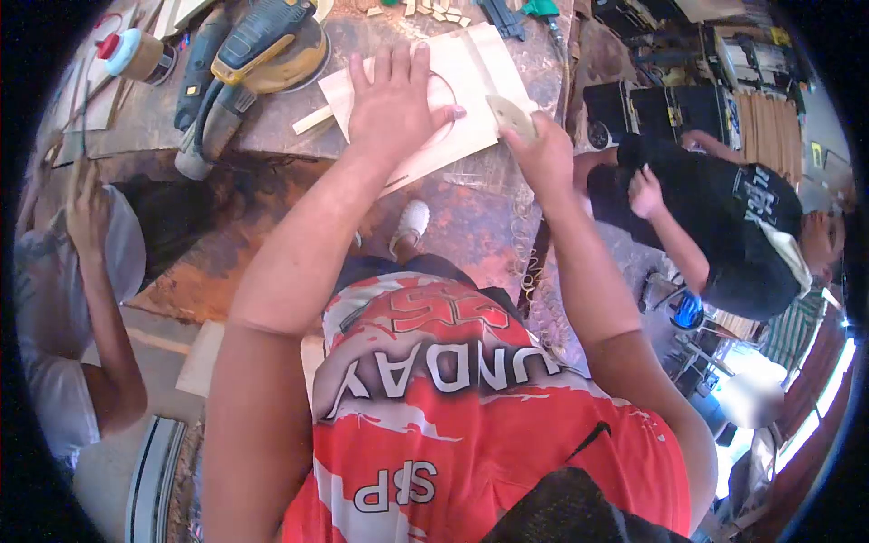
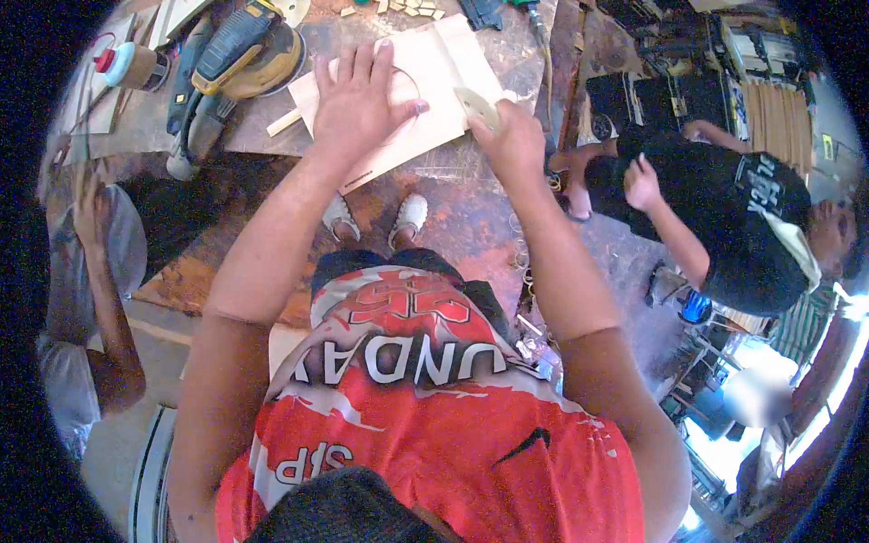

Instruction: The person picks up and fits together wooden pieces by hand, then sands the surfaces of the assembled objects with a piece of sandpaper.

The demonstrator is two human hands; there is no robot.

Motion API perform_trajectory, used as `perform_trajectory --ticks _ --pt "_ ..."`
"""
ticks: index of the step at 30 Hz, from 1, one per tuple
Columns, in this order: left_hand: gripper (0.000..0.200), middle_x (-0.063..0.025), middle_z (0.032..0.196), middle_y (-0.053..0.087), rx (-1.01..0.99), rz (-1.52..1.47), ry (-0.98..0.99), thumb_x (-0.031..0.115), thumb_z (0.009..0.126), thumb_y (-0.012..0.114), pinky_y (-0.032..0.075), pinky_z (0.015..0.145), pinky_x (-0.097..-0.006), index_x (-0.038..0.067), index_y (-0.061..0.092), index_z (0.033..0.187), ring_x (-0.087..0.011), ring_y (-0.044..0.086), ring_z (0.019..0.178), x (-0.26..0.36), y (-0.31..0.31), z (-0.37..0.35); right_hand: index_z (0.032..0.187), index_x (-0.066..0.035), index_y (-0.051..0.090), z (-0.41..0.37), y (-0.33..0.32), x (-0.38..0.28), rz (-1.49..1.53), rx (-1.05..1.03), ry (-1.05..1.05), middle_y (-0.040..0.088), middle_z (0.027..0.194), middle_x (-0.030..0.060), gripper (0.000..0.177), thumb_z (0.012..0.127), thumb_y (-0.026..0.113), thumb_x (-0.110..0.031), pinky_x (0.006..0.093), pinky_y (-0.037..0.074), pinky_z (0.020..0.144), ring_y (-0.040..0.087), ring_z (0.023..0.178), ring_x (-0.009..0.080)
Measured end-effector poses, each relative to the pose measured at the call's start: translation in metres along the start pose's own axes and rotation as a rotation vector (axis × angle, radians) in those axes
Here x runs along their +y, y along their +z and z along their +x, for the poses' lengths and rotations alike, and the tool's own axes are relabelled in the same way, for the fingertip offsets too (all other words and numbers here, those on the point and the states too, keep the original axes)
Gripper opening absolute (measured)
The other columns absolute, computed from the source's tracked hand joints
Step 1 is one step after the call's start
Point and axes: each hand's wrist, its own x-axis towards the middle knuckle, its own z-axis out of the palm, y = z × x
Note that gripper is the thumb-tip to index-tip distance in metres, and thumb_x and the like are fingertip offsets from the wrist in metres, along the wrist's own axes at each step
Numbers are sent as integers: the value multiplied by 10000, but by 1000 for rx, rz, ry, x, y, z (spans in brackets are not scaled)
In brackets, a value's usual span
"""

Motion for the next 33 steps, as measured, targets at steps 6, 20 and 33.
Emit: perform_trajectory --ticks 6,20,33 --pt "909 -164 1454 414 -44 -22 0 669 827 562 156 1137 -625 37 384 1456 -323 326 1394 3 -3 2 927 -28 637 97 34 -36 -63 175 -206 670 931 193 332 815 706 -333 479 490 836 624 953 379" --pt "916 -187 1447 402 -36 7 40 652 816 598 207 1102 -640 23 362 1439 -351 355 1366 6 -10 2 900 -43 628 120 41 -48 37 186 -280 670 924 180 226 818 687 -244 479 470 832 622 935 377" --pt "935 -183 1510 351 -184 119 -37 662 820 597 192 1139 -595 60 315 1477 -351 296 1418 25 -25 5 918 -67 640 -65 -16 65 239 16 -55 661 904 152 269 788 744 -279 457 425 841 621 938 319"
